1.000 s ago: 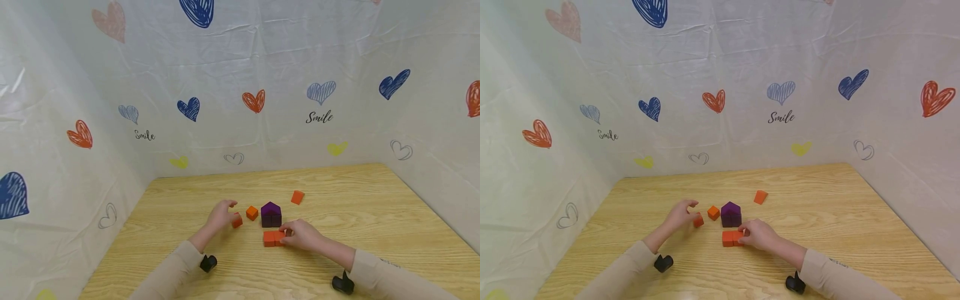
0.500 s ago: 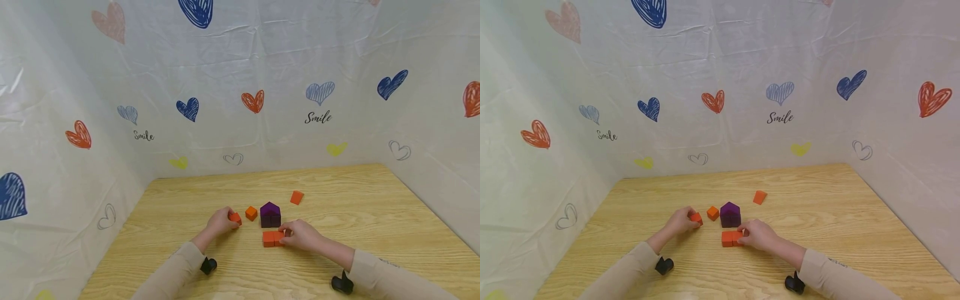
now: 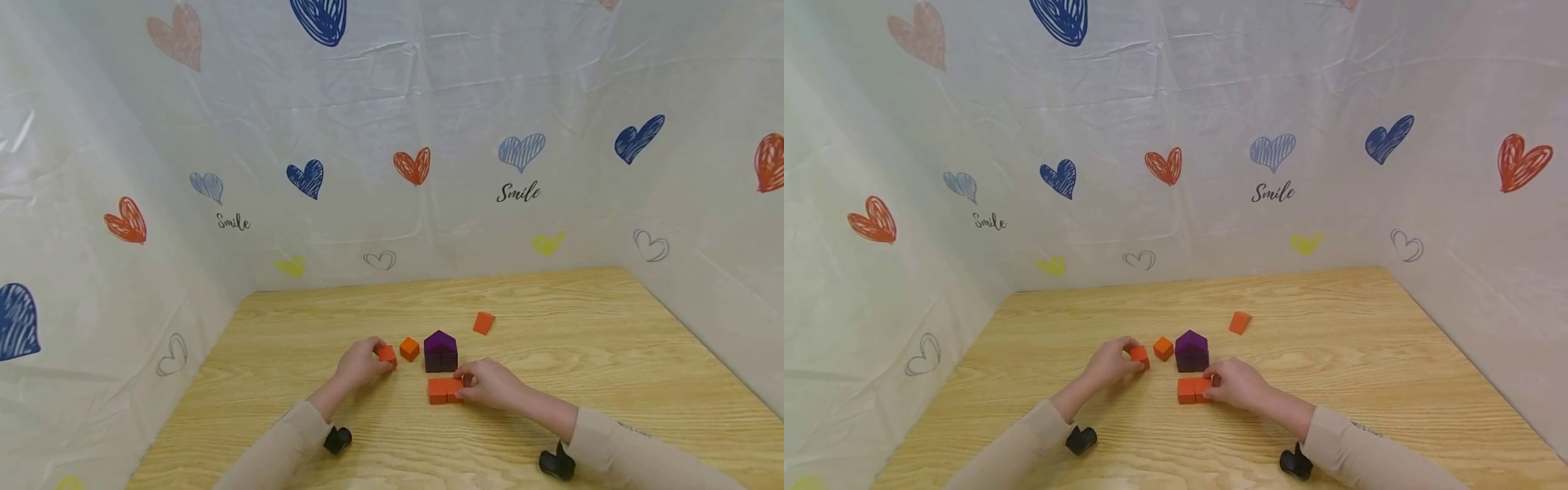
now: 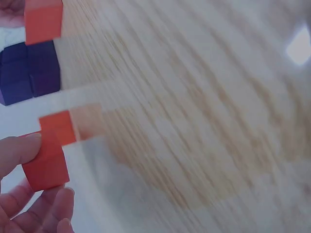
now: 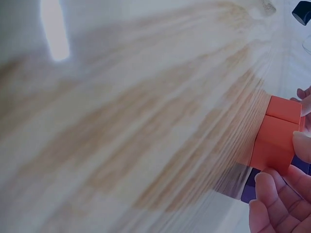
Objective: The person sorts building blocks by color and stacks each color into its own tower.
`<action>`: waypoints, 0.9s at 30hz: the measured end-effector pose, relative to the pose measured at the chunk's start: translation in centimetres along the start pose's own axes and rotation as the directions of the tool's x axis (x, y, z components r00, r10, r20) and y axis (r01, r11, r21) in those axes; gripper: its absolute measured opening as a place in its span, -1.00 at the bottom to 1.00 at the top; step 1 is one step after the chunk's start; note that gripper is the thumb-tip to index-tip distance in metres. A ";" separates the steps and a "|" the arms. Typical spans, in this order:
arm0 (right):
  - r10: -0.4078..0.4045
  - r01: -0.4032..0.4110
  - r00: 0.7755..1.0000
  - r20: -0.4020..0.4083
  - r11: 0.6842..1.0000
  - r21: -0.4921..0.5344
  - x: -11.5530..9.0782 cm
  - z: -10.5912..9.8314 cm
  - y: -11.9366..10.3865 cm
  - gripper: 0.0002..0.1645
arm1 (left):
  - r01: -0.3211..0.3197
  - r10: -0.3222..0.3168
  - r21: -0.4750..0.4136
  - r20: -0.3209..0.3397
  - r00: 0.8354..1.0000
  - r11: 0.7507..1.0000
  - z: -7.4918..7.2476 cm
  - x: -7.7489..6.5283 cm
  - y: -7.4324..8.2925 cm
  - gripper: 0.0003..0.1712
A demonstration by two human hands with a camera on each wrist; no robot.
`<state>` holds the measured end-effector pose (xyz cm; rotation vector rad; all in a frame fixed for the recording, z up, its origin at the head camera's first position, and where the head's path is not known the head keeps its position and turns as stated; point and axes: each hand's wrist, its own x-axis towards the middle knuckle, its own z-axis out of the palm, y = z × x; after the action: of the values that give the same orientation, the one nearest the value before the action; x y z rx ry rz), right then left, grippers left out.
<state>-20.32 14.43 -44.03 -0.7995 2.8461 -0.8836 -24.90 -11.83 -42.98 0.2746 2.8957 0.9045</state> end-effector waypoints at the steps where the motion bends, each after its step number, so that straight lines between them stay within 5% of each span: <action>1: 0.004 -0.004 1.000 0.002 1.000 -0.001 0.0 0.0 0.0 -0.70 | -0.016 0.016 -0.001 -0.005 1.000 1.000 -0.1 -0.1 0.1 -0.66; 9: 0.025 -0.026 1.000 0.010 0.999 0.034 -0.2 -0.3 -0.2 -0.61 | -0.145 0.145 -0.019 -0.012 0.989 0.989 -0.4 -1.9 1.2 -0.62; 27: -0.006 0.005 1.000 0.010 0.999 0.048 -0.6 -0.4 0.4 -0.62 | -0.212 0.213 -0.074 0.006 0.977 0.974 1.5 -4.0 3.8 -0.51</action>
<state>-20.10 15.20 -43.98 -0.8042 2.8037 -0.9418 -20.22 -8.75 -41.94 0.5914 2.8526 1.0316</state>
